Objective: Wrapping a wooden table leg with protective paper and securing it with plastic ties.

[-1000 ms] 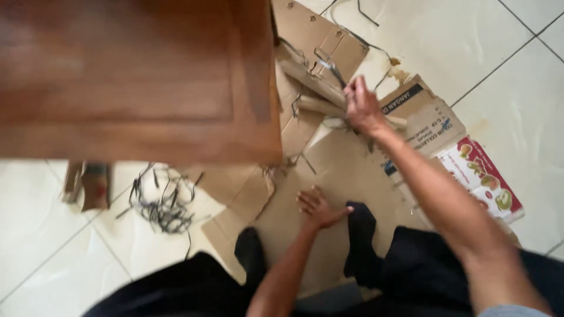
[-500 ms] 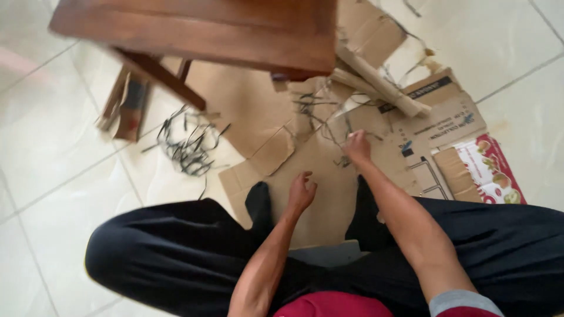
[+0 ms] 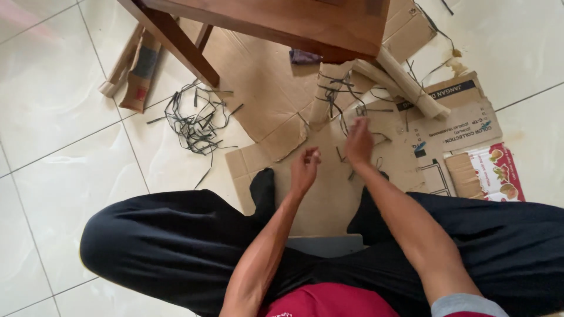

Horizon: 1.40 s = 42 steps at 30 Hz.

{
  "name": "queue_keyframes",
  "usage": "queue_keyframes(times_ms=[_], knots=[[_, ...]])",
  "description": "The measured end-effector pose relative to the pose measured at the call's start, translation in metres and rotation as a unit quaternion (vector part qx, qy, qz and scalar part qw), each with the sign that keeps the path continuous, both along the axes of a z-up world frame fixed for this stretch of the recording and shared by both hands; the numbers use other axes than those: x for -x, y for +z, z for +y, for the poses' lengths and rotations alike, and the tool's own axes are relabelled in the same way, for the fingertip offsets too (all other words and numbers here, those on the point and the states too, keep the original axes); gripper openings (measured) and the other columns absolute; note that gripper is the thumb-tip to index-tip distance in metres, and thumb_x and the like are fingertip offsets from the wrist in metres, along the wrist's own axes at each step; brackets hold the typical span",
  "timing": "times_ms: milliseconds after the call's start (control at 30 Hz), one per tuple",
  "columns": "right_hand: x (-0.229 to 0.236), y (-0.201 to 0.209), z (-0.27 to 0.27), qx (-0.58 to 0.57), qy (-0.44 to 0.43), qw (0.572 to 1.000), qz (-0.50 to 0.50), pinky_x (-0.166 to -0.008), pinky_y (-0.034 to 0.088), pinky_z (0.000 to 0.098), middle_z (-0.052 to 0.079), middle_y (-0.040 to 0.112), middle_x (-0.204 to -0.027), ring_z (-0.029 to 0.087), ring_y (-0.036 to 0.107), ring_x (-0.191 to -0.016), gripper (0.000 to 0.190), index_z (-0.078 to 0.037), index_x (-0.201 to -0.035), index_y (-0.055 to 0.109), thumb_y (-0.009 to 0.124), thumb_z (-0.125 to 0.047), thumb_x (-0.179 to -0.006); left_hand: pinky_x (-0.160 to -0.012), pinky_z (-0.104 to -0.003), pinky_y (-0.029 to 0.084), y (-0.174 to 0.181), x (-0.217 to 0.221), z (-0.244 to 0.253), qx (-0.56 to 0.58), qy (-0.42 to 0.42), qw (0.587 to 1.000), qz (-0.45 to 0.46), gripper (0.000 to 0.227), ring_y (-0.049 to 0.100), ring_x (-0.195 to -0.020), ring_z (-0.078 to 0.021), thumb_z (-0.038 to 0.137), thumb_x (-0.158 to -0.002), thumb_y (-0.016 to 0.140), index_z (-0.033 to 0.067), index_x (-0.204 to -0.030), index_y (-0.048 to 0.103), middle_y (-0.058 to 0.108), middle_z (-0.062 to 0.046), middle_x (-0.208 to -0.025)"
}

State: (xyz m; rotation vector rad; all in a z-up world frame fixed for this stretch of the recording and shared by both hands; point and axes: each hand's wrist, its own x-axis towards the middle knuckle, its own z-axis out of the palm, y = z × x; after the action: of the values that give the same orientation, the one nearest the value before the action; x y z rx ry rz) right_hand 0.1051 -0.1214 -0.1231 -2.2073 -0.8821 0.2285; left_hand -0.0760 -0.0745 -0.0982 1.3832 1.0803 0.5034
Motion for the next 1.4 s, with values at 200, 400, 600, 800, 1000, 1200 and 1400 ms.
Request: queue_keyframes(times_ms=[200, 400, 600, 800, 1000, 1200, 1400], knots=[[0.07, 0.028, 0.018, -0.056, 0.076, 0.97, 0.223, -0.075, 0.058, 0.0508, 0.02, 0.07, -0.088, 0.041, 0.073, -0.088, 0.011, -0.012, -0.115, 0.052, 0.053, -0.008, -0.104, -0.089, -0.044, 0.059, -0.014, -0.021, 0.032, 0.084, 0.039, 0.996, -0.013, 0.054, 0.072, -0.104, -0.0349, 0.052, -0.102, 0.065, 0.0051, -0.127, 0.071, 0.073, -0.025, -0.112], [0.071, 0.037, 0.018, -0.01, 0.094, 0.966, 0.241, -0.079, 0.058, 0.0502, 0.016, 0.075, -0.098, 0.036, 0.074, -0.095, 0.011, -0.014, -0.109, 0.062, 0.057, -0.024, -0.108, -0.076, -0.043, 0.052, -0.055, -0.03, 0.054, 0.037, 0.12, 0.992, 0.014, 0.04, 0.064, -0.084, -0.0232, 0.043, -0.095, 0.07, 0.0045, -0.098, 0.08, 0.074, -0.017, -0.087], [-0.007, 0.0, 0.011, 0.159, 0.026, 0.874, 0.458, -0.052, 0.048, 0.0364, 0.005, 0.064, -0.078, 0.019, 0.057, -0.057, 0.025, -0.015, -0.118, 0.07, 0.051, -0.022, -0.104, -0.068, -0.029, 0.054, -0.063, -0.044, 0.085, 0.09, 0.216, 0.972, -0.017, 0.028, 0.065, -0.073, -0.0179, 0.036, -0.089, 0.074, 0.0086, -0.088, 0.078, 0.071, -0.009, -0.078], [-0.082, -0.044, 0.025, -0.025, -0.185, 0.963, 0.193, -0.089, 0.049, 0.0584, 0.018, 0.071, -0.099, 0.044, 0.067, -0.1, 0.022, -0.009, -0.107, 0.069, 0.062, -0.03, -0.101, -0.078, -0.046, 0.06, -0.117, -0.071, 0.12, 0.03, 0.224, 0.974, -0.004, 0.042, 0.075, -0.091, -0.0322, 0.044, -0.099, 0.064, 0.007, -0.118, 0.069, 0.074, -0.019, -0.104], [-0.121, -0.041, 0.092, -0.037, 0.117, 0.983, 0.138, -0.069, 0.057, 0.0397, 0.009, 0.068, -0.098, 0.031, 0.072, -0.078, 0.014, -0.012, -0.112, 0.072, 0.065, -0.017, -0.101, -0.074, -0.06, 0.056, 0.018, -0.107, 0.175, -0.255, -0.12, 0.953, 0.112, 0.058, 0.069, -0.093, -0.0474, 0.014, -0.104, 0.054, 0.0413, -0.153, 0.041, 0.069, -0.015, -0.114], [-0.147, -0.126, 0.106, -0.197, -0.023, 0.586, 0.786, -0.059, 0.053, 0.0139, 0.0, 0.051, -0.072, 0.01, 0.062, -0.059, 0.011, -0.007, -0.09, 0.061, 0.068, -0.011, -0.098, -0.08, -0.053, 0.057, 0.022, -0.108, 0.2, -0.265, -0.251, 0.926, 0.091, 0.025, 0.071, -0.099, -0.042, 0.009, -0.098, 0.058, 0.0165, -0.118, 0.071, 0.072, -0.013, -0.105], [-0.147, -0.154, 0.1, -0.013, 0.325, 0.939, 0.113, -0.085, 0.043, 0.0386, 0.014, 0.057, -0.132, 0.026, 0.051, -0.103, 0.055, 0.004, -0.143, 0.047, 0.051, 0.004, -0.088, -0.096, -0.06, 0.053, 0.027, -0.106, 0.186, -0.231, -0.261, 0.926, 0.147, 0.065, 0.062, -0.119, -0.0474, 0.007, -0.1, 0.057, 0.0309, -0.158, 0.039, 0.046, -0.01, -0.157]])
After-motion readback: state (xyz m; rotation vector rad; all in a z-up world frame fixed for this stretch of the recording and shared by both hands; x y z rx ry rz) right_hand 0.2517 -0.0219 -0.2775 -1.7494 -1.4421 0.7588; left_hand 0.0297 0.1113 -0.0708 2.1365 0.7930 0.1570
